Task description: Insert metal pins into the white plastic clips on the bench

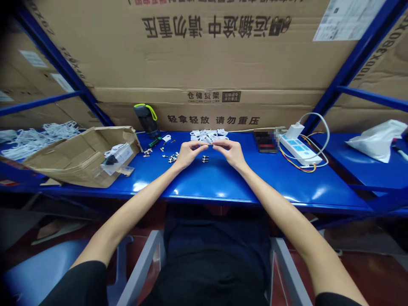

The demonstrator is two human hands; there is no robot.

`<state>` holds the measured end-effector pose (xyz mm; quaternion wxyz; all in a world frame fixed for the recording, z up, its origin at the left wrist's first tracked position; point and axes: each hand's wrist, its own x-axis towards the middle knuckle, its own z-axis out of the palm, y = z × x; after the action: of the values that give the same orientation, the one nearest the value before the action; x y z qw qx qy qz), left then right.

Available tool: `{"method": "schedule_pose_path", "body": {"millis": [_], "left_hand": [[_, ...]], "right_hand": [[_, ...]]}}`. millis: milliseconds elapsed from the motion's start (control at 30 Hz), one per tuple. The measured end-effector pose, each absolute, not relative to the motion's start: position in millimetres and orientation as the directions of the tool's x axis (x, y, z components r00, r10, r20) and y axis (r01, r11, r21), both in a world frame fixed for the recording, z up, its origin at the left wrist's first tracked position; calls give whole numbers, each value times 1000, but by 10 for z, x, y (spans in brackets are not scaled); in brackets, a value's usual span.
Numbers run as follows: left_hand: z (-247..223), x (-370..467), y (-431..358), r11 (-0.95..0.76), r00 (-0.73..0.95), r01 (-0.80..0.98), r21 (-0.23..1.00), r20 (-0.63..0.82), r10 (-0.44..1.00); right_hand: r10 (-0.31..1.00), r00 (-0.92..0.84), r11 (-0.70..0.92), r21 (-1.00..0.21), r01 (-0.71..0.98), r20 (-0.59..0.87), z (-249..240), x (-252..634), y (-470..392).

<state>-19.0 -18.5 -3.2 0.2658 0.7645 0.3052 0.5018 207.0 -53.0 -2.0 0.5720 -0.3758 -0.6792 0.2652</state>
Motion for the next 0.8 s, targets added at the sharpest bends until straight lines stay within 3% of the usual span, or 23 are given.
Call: {"method": "schedule_pose_path", "body": {"millis": [800], "left_hand": [[-73,-151,-142,-507,325,40,861,469,821]], "right_hand": [[771,-2,630,-763,145,636,-60,2003,-524]]}}
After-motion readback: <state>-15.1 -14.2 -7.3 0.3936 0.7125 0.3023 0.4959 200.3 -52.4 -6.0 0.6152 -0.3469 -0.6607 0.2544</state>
